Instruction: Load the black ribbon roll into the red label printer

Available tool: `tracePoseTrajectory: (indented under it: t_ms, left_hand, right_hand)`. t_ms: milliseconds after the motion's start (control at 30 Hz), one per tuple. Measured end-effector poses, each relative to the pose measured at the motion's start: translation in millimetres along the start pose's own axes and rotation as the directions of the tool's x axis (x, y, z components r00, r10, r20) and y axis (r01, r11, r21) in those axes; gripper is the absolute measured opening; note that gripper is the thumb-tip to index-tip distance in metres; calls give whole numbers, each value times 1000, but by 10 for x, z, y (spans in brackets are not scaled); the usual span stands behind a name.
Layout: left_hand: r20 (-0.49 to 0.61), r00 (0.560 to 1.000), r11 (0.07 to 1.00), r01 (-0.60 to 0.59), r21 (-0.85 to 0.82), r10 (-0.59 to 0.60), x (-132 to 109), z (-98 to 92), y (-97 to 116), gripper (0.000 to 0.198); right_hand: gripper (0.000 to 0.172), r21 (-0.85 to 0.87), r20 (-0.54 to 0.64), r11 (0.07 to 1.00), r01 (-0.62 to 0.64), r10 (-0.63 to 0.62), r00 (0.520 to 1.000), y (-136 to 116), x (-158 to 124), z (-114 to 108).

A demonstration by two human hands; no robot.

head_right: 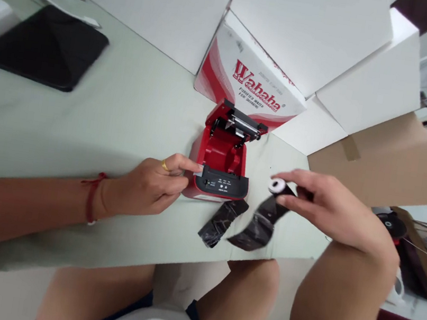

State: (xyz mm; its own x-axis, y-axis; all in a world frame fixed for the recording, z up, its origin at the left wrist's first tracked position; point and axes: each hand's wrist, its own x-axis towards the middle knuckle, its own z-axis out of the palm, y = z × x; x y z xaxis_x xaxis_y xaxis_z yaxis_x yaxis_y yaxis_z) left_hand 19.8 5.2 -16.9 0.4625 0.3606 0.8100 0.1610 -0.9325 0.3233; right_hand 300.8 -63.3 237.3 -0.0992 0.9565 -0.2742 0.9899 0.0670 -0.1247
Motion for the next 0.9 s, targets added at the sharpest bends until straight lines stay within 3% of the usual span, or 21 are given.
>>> tracePoseTrajectory:
  t_ms: [67,200,367,600,900]
  left_hand:
    - [8,1000,1000,1,1,-1,-8,-3,-1,22]
    - [34,999,1000,2,14,-3,-16,-14,0,22]
    - [22,1000,1000,-6,5,6,-4,-23,2,22]
    - [10,1000,999,-29,13,29,10,-18,5,24]
    - [36,999,999,-30,13,30,1,-1,-5,21]
  right_hand:
    - [45,10,56,997,70,-71,996,-272,199,4]
    - [41,-103,-13,983,148,-151,989,-644,718,262]
    - [39,-192,108,975,115,-95,990,-870,1075,433]
    - [29,-383,286,913,138,-25,958,-1035,1232,518]
    - [17,-379,389,898,221,-62,919,-978,1397,506]
